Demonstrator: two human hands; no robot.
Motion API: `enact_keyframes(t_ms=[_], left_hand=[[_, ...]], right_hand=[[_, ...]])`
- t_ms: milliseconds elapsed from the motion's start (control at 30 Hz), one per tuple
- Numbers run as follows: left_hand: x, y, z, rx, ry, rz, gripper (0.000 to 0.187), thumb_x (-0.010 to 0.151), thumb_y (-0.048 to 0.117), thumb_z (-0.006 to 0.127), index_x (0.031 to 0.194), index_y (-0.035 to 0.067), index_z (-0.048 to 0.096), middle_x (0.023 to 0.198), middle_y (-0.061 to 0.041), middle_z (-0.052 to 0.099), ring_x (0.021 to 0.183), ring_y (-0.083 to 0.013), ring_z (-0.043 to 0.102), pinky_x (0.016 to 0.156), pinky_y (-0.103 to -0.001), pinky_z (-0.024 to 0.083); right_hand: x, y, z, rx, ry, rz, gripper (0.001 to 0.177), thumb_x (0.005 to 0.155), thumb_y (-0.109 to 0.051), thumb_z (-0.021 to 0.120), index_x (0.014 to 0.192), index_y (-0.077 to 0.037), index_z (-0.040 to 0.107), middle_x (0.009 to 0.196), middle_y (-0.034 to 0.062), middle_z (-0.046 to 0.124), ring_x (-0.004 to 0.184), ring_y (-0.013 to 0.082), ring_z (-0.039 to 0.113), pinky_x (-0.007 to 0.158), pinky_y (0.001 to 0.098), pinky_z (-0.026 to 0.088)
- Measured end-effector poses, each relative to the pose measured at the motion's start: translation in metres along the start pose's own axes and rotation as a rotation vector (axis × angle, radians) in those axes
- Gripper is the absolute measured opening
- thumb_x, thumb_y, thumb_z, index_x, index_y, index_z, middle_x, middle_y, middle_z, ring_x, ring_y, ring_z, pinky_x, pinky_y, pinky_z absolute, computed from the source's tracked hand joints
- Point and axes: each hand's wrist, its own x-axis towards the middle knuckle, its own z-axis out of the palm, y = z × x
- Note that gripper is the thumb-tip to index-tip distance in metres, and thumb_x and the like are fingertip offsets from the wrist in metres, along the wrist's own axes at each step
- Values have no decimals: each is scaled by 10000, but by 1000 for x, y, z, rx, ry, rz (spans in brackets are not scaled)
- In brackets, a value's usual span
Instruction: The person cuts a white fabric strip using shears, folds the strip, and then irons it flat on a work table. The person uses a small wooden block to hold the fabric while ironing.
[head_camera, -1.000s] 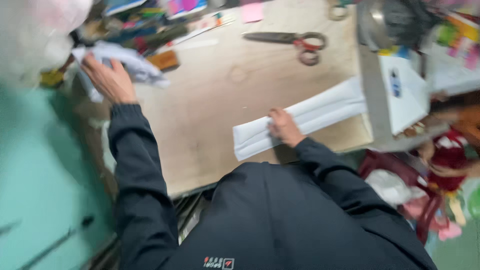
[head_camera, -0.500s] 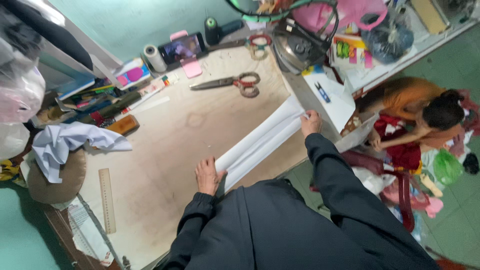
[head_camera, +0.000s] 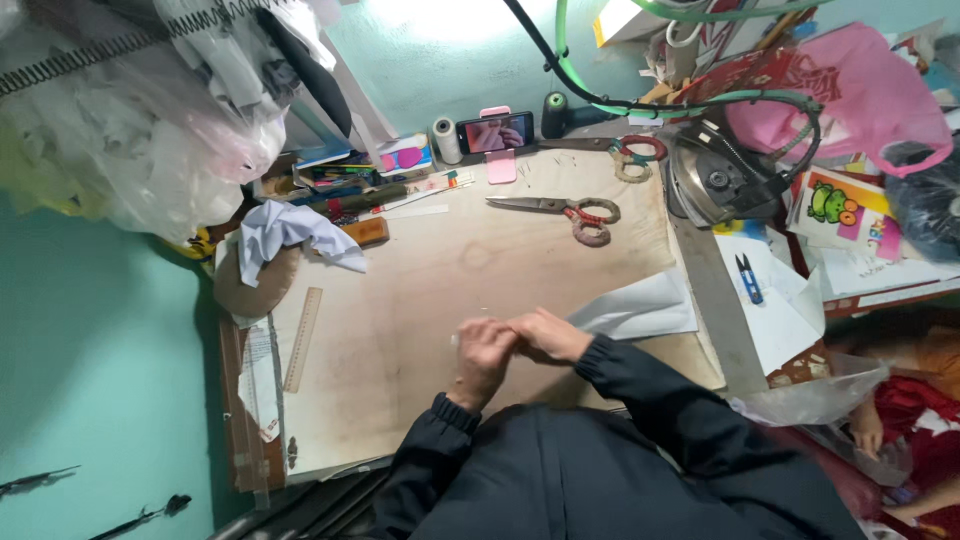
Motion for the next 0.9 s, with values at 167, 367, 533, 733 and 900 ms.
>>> enact_keyframes(t_ms=[167, 367, 533, 733, 900], left_hand=[[-6, 23, -70, -127, 610, -474, 362, 769, 115, 863, 1099, 108, 715, 969, -60, 610, 871, -264, 582, 825, -395, 448], [-37, 57, -46, -1972, 125, -993, 688, 882, 586, 607, 1252, 6, 582, 1010, -191, 724, 933, -295, 721, 782, -413, 593], [-16, 36, -7, -2412, 327, -1021, 1129, 710, 784, 607, 1535, 76, 302, 1533, -211, 424, 1345, -358, 494, 1036, -475, 483], [-21, -34, 47, -2337, 953, -1232, 568, 894, 513, 673, 1297, 127, 564, 1334, -57, 614, 1223, -257, 573, 1034, -442, 447], [-48, -67, 58, -2066, 1043, -1636, 335, 891, 140, 794, 1176, 34, 655, 1254, -108, 694, 1146, -246, 644, 1009, -374, 483]], right_hand=[[45, -69, -66, 166, 186, -11, 152, 916, -238, 609, 838, -108, 595, 692, 117, 700, 776, 393, 697, 630, 457, 533], [77, -139, -127, 973, 983, 305, 197, 872, -245, 817, 771, -122, 700, 623, 6, 686, 544, 69, 639, 483, 238, 529], [48, -143, -136, 1453, 1243, 239, 258, 901, -68, 744, 1145, -44, 665, 1018, 92, 741, 880, 243, 747, 786, 439, 636], [-11, -13, 0, 1553, 1197, 675, 427, 865, -42, 771, 1236, 43, 578, 1100, 201, 634, 910, 404, 669, 746, 655, 598], [-75, 72, 70, 1459, 1164, 971, 455, 802, -23, 858, 1093, 134, 546, 998, 301, 630, 806, 479, 677, 646, 663, 621]])
